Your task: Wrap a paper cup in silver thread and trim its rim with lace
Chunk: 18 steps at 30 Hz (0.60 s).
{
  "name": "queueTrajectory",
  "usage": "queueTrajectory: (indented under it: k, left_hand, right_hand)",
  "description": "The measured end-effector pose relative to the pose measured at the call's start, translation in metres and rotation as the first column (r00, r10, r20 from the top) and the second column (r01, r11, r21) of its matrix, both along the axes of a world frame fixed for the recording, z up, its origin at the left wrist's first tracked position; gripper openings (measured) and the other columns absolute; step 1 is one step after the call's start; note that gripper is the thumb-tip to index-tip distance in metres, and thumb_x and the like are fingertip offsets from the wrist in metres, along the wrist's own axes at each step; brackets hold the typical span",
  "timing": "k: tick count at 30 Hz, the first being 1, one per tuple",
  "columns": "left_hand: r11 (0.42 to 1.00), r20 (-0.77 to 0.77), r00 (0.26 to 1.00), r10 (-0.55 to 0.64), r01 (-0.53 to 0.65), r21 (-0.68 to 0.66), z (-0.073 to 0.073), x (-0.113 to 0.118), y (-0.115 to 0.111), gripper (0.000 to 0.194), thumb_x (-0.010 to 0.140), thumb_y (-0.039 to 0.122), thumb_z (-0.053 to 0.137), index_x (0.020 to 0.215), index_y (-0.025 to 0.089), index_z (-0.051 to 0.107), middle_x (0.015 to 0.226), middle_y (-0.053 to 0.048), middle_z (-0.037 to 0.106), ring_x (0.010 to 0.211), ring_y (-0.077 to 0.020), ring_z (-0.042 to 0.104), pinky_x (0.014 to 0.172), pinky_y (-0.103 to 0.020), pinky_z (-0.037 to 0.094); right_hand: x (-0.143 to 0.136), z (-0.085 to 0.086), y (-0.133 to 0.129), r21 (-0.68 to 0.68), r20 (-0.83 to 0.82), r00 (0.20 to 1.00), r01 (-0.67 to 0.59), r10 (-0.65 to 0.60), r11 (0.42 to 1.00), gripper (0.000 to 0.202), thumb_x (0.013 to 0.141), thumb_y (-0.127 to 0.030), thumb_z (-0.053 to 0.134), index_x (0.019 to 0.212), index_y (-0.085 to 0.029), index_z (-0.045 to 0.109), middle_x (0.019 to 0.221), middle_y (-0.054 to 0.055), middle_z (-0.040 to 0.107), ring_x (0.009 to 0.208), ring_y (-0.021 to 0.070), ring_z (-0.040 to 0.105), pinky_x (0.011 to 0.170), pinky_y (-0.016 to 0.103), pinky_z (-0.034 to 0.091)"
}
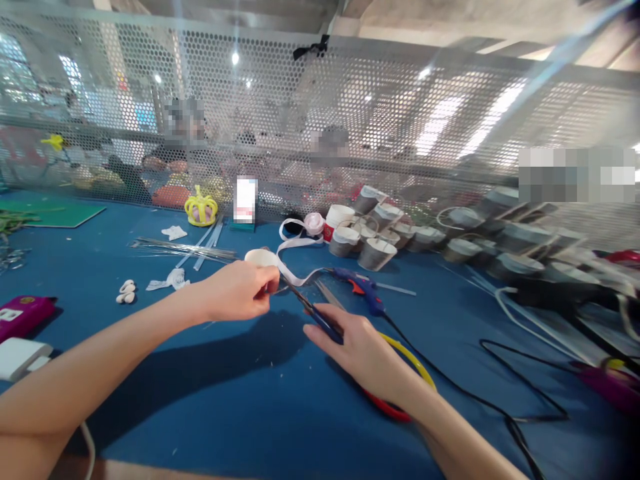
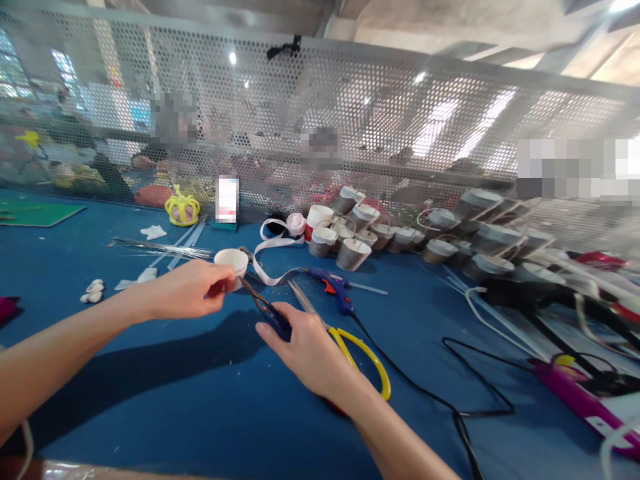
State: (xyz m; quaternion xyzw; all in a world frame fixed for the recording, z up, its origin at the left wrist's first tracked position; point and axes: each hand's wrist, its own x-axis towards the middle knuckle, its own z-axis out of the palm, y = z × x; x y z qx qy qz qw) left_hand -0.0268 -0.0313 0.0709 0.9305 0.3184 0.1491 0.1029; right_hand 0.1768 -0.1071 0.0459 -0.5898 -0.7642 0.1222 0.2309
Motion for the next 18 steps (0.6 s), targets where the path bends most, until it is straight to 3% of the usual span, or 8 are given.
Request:
queueTrajectory:
  k: [7,12,18]
  left_hand:
    - [0.978,0.211,0.977,-0.002,0.046,-0.202,-0.003,0.001,0.004,0.009,0.077,0.015,0.046,0.079,0.016,0.054,0.064,0.002,0.056,0.053,-0.0085,0.05,0.054,-0.021,0.038]
    - [0.895,0.314,0.947,0.066,0.082,-0.437,-0.005,0.005,0.0,0.011,0.083,0.021,0.042,0.081,0.017,0.053,0.045,0.008,0.044,0.04,-0.0069,0.047,0.048,-0.019,0.038]
    - [0.923,0.417,0.899,0.138,0.036,-0.383,-0.009,0.011,-0.004,0.006,0.076,0.018,0.049,0.077,0.015,0.055,0.066,0.003,0.055,0.044,-0.0038,0.044,0.046,-0.017,0.036]
  right_hand:
    - [0.0,0.006,-0.001,-0.062,-0.096,0.995,-0.013,0.007,0.998,0.029,0.084,-0.038,0.046,0.098,-0.019,0.061,0.089,0.004,0.07,0.074,0.019,0.064,0.065,0.028,0.047]
    - [0.001,0.008,-0.002,-0.037,-0.106,0.994,0.005,-0.009,0.999,0.028,0.084,-0.037,0.047,0.099,-0.019,0.061,0.089,0.003,0.07,0.072,0.018,0.064,0.065,0.027,0.047]
    - [0.001,0.001,-0.002,0.047,-0.057,0.998,0.003,0.0,0.999,0.024,0.084,-0.035,0.048,0.096,-0.019,0.062,0.093,0.005,0.07,0.082,0.0208,0.064,0.069,0.029,0.048]
